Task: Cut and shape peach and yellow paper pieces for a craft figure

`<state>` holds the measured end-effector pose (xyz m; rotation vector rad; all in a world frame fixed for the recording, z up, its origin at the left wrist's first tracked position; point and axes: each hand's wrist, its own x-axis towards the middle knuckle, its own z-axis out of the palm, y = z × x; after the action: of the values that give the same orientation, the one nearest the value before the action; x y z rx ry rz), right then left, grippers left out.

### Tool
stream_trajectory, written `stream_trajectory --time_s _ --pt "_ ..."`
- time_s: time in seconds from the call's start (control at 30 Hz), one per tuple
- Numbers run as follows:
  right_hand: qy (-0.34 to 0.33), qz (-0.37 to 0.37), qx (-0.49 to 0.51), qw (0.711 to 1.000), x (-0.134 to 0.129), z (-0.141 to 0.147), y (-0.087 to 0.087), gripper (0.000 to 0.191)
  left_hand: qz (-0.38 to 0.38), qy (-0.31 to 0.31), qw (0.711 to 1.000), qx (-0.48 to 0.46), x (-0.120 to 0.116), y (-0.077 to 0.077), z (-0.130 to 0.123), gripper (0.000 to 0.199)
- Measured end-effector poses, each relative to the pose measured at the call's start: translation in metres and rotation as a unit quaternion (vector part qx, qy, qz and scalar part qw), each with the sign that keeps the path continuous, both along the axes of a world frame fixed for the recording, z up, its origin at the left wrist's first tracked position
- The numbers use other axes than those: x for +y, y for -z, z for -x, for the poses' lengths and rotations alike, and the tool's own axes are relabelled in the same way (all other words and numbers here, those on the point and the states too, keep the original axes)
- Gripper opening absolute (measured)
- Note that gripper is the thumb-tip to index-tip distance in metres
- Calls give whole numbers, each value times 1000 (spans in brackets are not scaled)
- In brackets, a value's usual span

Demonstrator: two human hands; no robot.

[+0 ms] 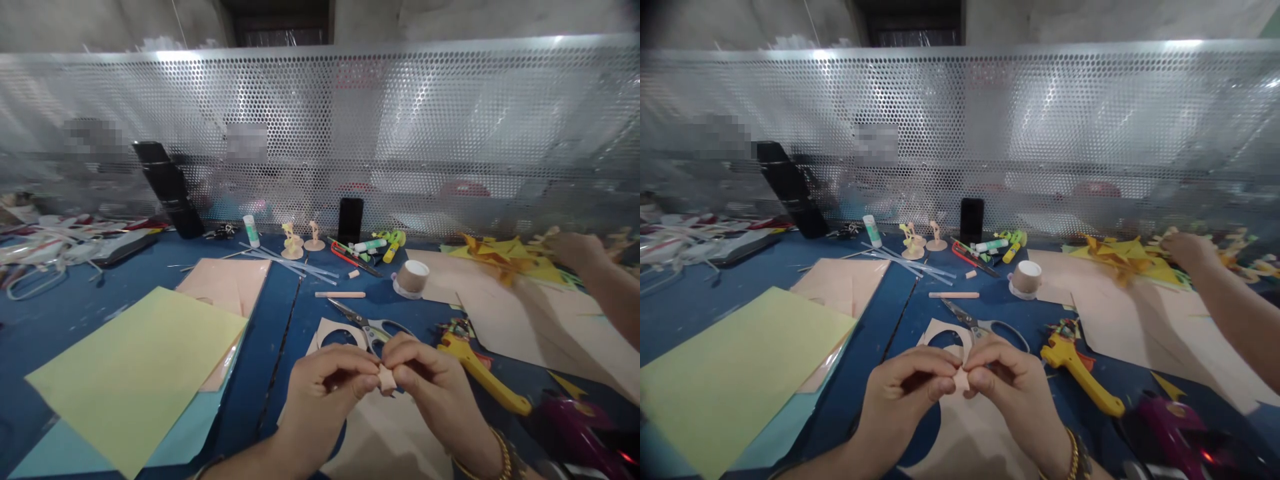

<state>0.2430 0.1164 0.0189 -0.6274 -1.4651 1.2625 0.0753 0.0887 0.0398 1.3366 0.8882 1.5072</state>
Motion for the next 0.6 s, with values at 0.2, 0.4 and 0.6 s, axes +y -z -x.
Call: stream_trajectory --time_s 0.2,0.4,0.6 --pt "41 -68 -57 995 -5 0 -6 12 -7 5 1000 2 -1 -3 -1 17" --pt "100 -132 -94 982 -8 3 -10 15 34 32 997 -58 -3 -3 -5 7" --pt "176 -178 -108 962 -11 4 -11 8 127 28 988 -78 -7 4 -10 17"
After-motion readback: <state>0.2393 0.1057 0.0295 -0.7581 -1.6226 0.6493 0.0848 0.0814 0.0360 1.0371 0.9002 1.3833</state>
